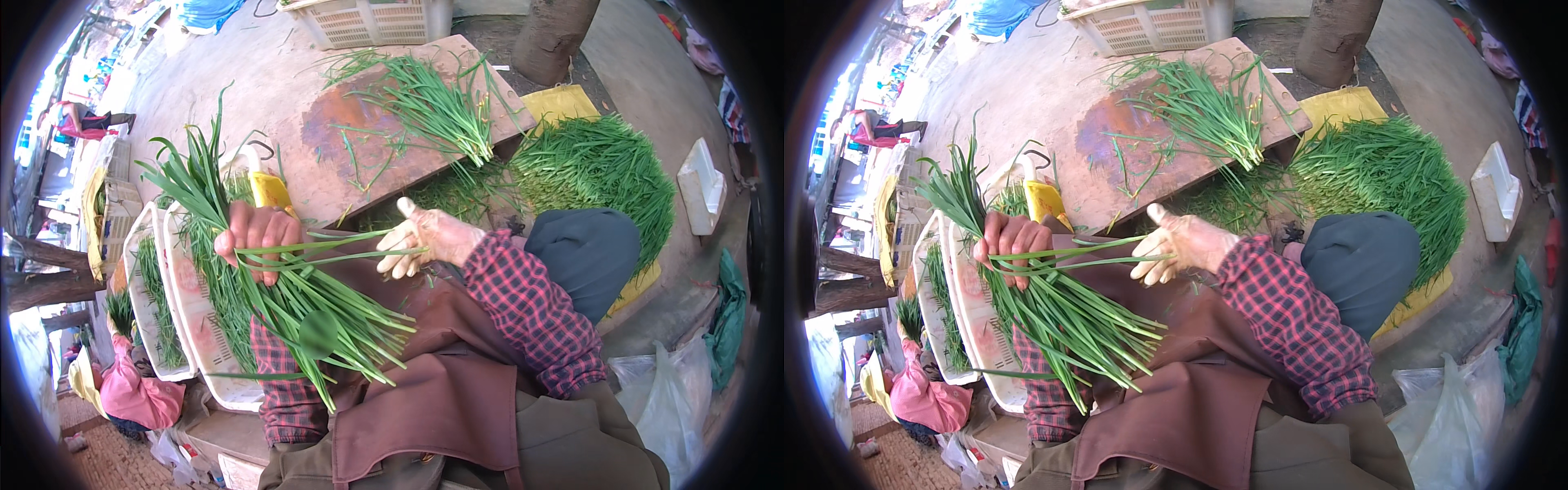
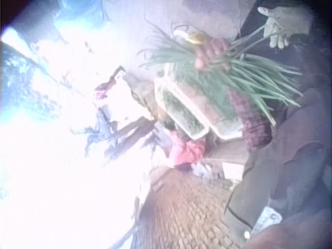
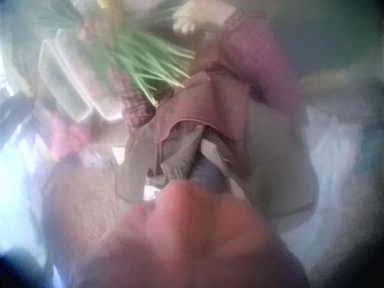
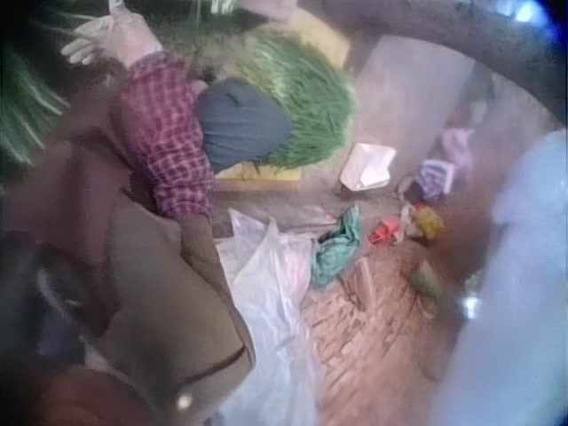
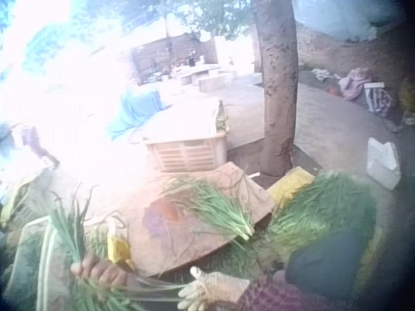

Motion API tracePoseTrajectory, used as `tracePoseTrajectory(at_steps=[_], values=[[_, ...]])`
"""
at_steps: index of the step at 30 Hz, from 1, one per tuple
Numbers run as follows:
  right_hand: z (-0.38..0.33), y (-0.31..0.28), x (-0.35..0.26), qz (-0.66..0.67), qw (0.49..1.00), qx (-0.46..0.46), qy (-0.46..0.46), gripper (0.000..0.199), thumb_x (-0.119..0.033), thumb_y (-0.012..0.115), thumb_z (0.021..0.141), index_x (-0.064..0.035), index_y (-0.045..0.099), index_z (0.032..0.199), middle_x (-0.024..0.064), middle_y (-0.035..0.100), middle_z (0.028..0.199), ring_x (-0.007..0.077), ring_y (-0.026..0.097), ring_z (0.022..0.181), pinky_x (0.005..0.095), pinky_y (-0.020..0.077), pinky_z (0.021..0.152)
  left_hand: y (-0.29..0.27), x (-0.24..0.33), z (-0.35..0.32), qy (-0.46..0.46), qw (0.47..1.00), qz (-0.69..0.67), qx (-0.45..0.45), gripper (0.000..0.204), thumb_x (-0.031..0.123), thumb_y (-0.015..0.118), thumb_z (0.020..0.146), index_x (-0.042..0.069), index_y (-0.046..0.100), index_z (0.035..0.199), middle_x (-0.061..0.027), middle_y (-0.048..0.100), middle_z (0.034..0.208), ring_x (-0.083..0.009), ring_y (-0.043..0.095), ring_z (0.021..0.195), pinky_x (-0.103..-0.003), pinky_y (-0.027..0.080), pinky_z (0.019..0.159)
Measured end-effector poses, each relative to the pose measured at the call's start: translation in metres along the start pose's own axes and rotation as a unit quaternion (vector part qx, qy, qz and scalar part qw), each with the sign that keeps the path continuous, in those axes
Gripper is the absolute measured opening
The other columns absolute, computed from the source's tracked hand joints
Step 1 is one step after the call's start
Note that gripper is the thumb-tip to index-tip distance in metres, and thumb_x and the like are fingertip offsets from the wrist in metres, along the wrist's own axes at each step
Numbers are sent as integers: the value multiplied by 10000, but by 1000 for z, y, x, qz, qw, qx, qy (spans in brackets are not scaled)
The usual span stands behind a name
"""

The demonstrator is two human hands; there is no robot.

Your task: The person processes green stalks by hand, pulling individual leaves or strands from a bundle and placing the processed greens into a pile on the ground.

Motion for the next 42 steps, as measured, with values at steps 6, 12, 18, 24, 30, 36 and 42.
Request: tracePoseTrajectory(at_steps=[6, 12, 18, 24, 30, 36, 42], values=[[1, 13, -5, -3, 983, 78, -166, 368, -236, 627, 986, 88, 637, 1161, 195, 720, 923, 221, 707, 746, 308, 576, 672, -8, 2, -11, -33, 999, -2, -19, 148, 162, 523, 900, 23, 472, 901, -82, 616, 533, -183, 605, 439, -250, 423, 440], [-5, 4, -1, -132, 961, 153, -188, 370, -283, 565, 1020, 50, 645, 1160, 159, 735, 945, 197, 715, 767, 281, 556, 646, -10, 11, -24, -18, 994, 82, 67, 182, 207, 401, 949, 80, 476, 841, -30, 619, 521, -139, 615, 439, -262, 415, 466], [16, -53, 38, 139, 989, 52, 1, 873, -723, 392, 934, 85, 587, 1201, 268, 706, 1066, 308, 732, 796, 364, 580, 679, -5, -3, -11, -51, 998, 30, -5, 191, 206, 419, 931, 100, 470, 780, -18, 628, 529, -142, 635, 457, -280, 386, 460], [33, -16, 29, 132, 988, -67, 51, 818, -642, 356, 991, 107, 569, 1241, 286, 693, 1099, 346, 730, 874, 394, 589, 725, -1, -16, -14, -63, 997, -8, -39, 262, 185, 427, 916, 119, 463, 665, -39, 641, 543, -168, 651, 475, -277, 404, 434], [8, -7, 4, 18, 989, 60, -137, 402, -283, 594, 1000, 68, 629, 1193, 181, 733, 979, 211, 717, 766, 313, 577, 674, -4, -18, -18, -31, 999, -10, 29, 297, 173, 428, 932, 115, 475, 644, -36, 618, 505, -149, 606, 415, -252, 445, 387], [13, -34, 21, -22, 986, 154, -65, 575, -463, 617, 966, 105, 628, 1055, 265, 719, 917, 302, 737, 732, 355, 609, 623, -1, -19, -11, -50, 997, -46, -48, 256, 157, 434, 909, 98, 461, 662, -63, 634, 535, -165, 633, 452, -250, 485, 412], [35, -52, 51, 66, 995, 31, 70, 963, -805, 435, 859, 105, 606, 1123, 292, 708, 987, 349, 733, 813, 423, 602, 714, 11, -24, -2, -56, 993, -67, -74, 230, 151, 456, 878, 89, 455, 657, -81, 646, 563, -182, 647, 477, -258, 490, 411]])
Point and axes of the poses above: each hand's wrist, its own z-axis towards the middle knuckle, its own y-axis out of the palm, x = y × z, the point moved 6 cm from there along z, towards the middle knuckle
